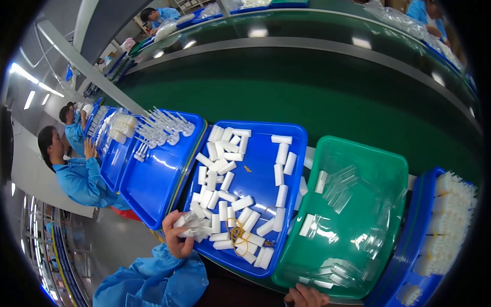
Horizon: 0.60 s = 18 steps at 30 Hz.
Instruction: The person assembles bundles of white components and clear sleeves using rubber bands and places a finished bundle onto a tray. The person then gathers loose clear sleeves across the workstation and begins assembling another bundle.
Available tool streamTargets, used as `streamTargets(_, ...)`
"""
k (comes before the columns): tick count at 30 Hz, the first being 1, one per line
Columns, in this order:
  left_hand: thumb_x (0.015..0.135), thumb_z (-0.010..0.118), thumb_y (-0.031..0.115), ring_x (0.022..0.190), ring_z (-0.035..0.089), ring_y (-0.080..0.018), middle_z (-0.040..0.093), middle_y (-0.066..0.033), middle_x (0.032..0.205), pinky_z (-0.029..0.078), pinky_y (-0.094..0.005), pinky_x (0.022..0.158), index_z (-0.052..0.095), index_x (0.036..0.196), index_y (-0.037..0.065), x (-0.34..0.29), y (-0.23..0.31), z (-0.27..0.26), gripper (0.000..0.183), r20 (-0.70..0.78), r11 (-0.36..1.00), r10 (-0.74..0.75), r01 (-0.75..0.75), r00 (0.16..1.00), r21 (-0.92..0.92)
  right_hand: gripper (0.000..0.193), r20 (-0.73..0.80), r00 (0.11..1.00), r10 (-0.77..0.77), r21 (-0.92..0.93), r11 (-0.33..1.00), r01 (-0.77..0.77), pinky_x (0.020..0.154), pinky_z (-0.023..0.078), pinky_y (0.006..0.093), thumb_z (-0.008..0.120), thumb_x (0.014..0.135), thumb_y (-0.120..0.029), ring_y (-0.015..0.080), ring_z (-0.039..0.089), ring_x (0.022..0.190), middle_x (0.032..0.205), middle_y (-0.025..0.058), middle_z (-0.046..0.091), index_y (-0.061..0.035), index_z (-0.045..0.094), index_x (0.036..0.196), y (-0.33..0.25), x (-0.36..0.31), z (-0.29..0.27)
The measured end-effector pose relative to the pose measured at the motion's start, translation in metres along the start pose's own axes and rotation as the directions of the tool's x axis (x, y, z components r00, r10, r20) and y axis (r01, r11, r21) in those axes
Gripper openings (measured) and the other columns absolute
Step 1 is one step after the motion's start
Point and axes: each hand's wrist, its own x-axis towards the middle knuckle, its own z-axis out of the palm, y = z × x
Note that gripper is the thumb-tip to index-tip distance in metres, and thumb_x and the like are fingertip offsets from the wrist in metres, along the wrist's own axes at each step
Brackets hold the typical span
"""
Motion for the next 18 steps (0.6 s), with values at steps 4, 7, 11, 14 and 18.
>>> streamTargets(4,0.074,0.065,0.01,0.114,0.049,-0.0373,0.038,-0.0287,0.131,0.036,-0.0485,0.1,0.053,0.103,0.006,-0.002,0.0,0.0,0.032,-0.065,1.0,0.006,-0.007,0.998,-0.007,0.019,-0.138,0.987,0.085,-0.058,0.994,-0.094,0.076,0.041,0.0296,0.062,0.079,-0.022,0.0177,0.06,0.079,0.1,-0.0039,0.066,-0.0217,0.067,0.097,-0.012,0.002,0.009)
streamTargets(7,0.069,0.067,0.0,0.11,0.053,-0.038,0.037,-0.0271,0.133,0.043,-0.0444,0.093,0.055,0.103,0.004,0.004,0.001,0.004,0.036,-0.093,0.998,0.002,-0.007,0.996,-0.058,0.023,-0.184,0.974,0.132,-0.041,0.989,-0.142,0.077,0.039,0.0313,0.062,0.079,-0.02,0.0172,0.059,0.087,0.106,-0.0047,0.063,-0.0215,0.066,0.102,-0.019,-0.002,0.014)
streamTargets(11,0.07,0.066,-0.001,0.109,0.055,-0.0378,0.035,-0.0277,0.136,0.044,-0.0422,0.093,0.054,0.104,0.004,0.007,0.004,0.002,0.036,-0.116,0.999,0.038,-0.039,0.993,-0.004,0.016,-0.257,0.948,0.188,0.044,0.982,-0.183,0.077,0.036,0.0373,0.058,0.069,-0.002,0.0228,0.058,0.08,0.093,0.002,0.064,-0.0129,0.06,0.081,-0.03,0.011,0.016)
streamTargets(14,0.072,0.065,-0.001,0.108,0.055,-0.0384,0.035,-0.027,0.135,0.045,-0.042,0.091,0.054,0.103,0.004,0.006,0.003,0.003,0.033,-0.147,0.998,0.047,-0.052,0.988,-0.027,0.02,-0.311,0.919,0.242,0.075,0.97,-0.23,0.078,0.036,0.0378,0.06,0.067,0.002,0.024,0.058,0.08,0.09,0.0031,0.064,-0.0115,0.06,0.082,-0.037,0.017,0.018)
streamTargets(18,0.074,0.062,-0.001,0.109,0.054,-0.0363,0.036,-0.0262,0.136,0.044,-0.0406,0.092,0.054,0.102,0.002,0.005,0.009,0.006,0.03,-0.192,0.996,0.034,-0.048,0.981,-0.068,0.017,-0.408,0.876,0.257,0.029,0.963,-0.269,0.076,0.036,0.0343,0.062,0.066,-0.003,0.0197,0.06,0.076,0.085,-0.0012,0.066,-0.0159,0.063,0.076,-0.039,0.017,0.022)
